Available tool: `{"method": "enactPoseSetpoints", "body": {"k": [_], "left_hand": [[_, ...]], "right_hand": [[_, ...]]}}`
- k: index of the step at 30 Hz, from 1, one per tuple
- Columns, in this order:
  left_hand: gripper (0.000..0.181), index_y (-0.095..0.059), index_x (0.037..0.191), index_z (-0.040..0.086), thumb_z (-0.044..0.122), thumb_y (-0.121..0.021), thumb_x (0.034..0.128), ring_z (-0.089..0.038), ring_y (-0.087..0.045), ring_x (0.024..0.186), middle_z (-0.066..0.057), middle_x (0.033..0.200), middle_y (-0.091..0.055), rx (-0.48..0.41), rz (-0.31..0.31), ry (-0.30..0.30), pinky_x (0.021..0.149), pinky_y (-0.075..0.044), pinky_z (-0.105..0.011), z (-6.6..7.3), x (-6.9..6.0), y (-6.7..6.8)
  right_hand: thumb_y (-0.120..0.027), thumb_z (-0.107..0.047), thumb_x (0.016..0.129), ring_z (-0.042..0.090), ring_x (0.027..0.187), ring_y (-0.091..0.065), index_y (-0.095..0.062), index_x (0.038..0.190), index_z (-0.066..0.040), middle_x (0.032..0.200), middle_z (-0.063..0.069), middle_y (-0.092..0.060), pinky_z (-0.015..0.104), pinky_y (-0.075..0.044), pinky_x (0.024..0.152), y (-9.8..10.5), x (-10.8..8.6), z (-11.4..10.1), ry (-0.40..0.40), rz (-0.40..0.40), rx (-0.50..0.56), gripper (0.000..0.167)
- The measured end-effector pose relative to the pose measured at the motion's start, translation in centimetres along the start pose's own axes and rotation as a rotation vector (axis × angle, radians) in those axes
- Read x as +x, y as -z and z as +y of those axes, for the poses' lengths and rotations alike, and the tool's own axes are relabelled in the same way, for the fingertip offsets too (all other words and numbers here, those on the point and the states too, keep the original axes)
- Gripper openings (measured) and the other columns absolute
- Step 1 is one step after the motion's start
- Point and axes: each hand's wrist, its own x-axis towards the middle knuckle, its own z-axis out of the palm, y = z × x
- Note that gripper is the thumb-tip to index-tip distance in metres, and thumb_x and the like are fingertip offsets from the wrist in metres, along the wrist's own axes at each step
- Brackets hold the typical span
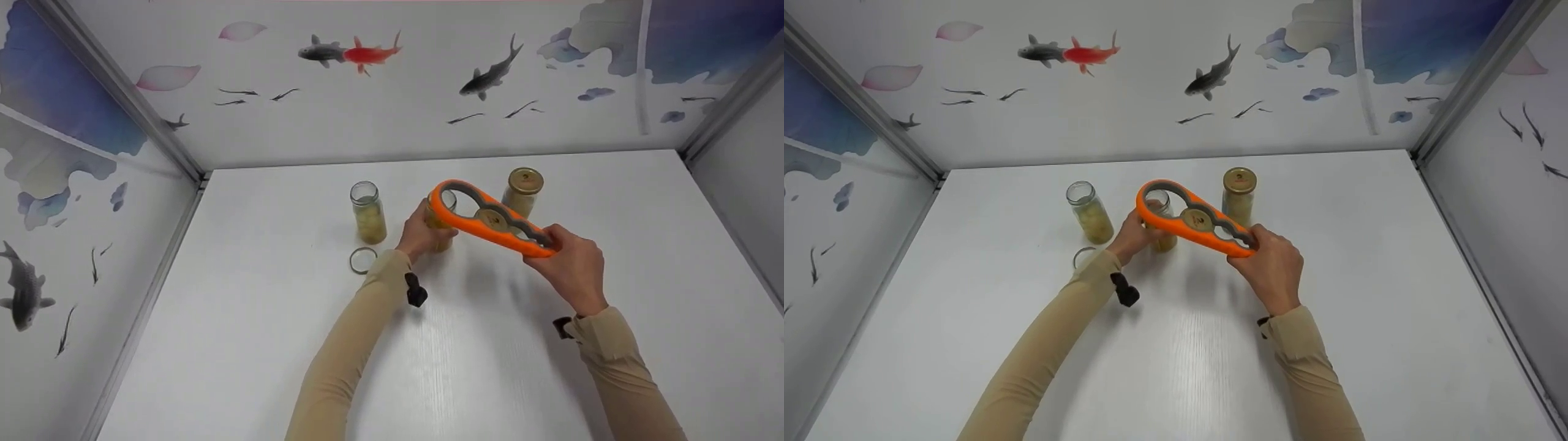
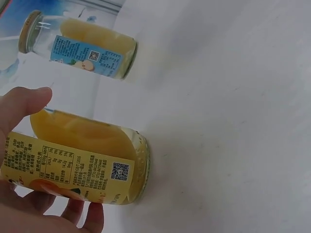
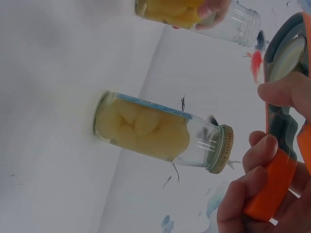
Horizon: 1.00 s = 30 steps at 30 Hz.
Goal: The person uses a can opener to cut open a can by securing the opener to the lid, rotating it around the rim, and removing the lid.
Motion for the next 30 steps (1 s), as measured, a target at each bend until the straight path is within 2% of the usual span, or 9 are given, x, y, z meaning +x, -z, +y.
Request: {"method": "enactPoseSetpoints", "body": {"k": [4,11,15,18,22,26,30], "left_hand": [[0.060,-0.053,0.130,0.020,0.016,-0.081,0.0766,-0.020,-0.043,0.128,0.000,0.135,-0.054,0.011,0.004,-0.015,0.107,-0.030,-0.047,0.1,0.2,0.1],[0.066,-0.049,0.138,0.020,0.008,-0.075,0.0783,-0.022,-0.044,0.129,-0.002,0.138,-0.053,0.053,0.022,-0.048,0.109,-0.029,-0.047,0.3,0.8,0.4],[0.057,-0.050,0.135,0.016,0.013,-0.073,0.0825,-0.024,-0.050,0.123,-0.006,0.131,-0.058,0.136,0.051,-0.091,0.106,-0.034,-0.045,0.2,1.0,0.5],[0.056,-0.051,0.131,0.011,0.018,-0.076,0.0820,-0.028,-0.054,0.116,-0.010,0.123,-0.062,0.185,0.088,-0.113,0.101,-0.039,-0.043,0.2,1.1,0.4],[0.063,-0.044,0.137,0.006,0.022,-0.075,0.0842,-0.029,-0.053,0.116,-0.014,0.125,-0.058,0.178,0.113,-0.048,0.100,-0.040,-0.041,0.1,1.2,0.1],[0.065,-0.037,0.141,0.004,0.021,-0.070,0.0879,-0.029,-0.049,0.119,-0.017,0.130,-0.051,0.158,0.101,0.039,0.101,-0.039,-0.039,0.1,0.8,-0.1],[0.069,-0.038,0.139,0.007,0.023,-0.074,0.0832,-0.030,-0.045,0.119,-0.017,0.130,-0.046,0.119,0.080,0.085,0.099,-0.039,-0.040,0.2,-0.1,0.4]], "right_hand": [[-0.077,-0.009,0.074,0.034,0.064,-0.061,-0.067,0.092,0.004,0.076,0.019,-0.067,0.043,-0.045,0.060,-0.2,-0.1,0.1,0.012,0.015,-0.002,0.024],[-0.076,-0.010,0.075,0.032,0.064,-0.060,-0.067,0.092,0.002,0.077,0.017,-0.068,0.041,-0.045,0.061,-0.4,-0.6,-0.1,-0.012,-0.014,0.015,0.023],[-0.076,-0.010,0.076,0.030,0.064,-0.058,-0.067,0.093,0.002,0.077,0.016,-0.068,0.039,-0.043,0.060,-0.3,-0.9,-0.2,-0.026,-0.033,0.016,0.023],[-0.076,-0.011,0.076,0.030,0.064,-0.058,-0.067,0.093,0.002,0.077,0.016,-0.068,0.039,-0.043,0.060,-0.2,-1.2,-0.4,-0.028,-0.042,0.009,0.023],[-0.077,-0.010,0.076,0.030,0.064,-0.058,-0.067,0.093,0.002,0.076,0.016,-0.067,0.040,-0.043,0.060,-0.1,-1.4,-0.4,-0.020,-0.040,0.005,0.023],[-0.076,-0.010,0.075,0.028,0.062,-0.057,-0.067,0.092,0.001,0.075,0.014,-0.067,0.039,-0.043,0.059,-0.2,-1.7,-0.3,-0.016,-0.041,0.014,0.022],[-0.076,-0.008,0.074,0.027,0.060,-0.057,-0.067,0.090,0.000,0.072,0.013,-0.066,0.038,-0.042,0.057,-0.4,-1.9,-0.2,0.004,-0.019,0.014,0.020]]}}
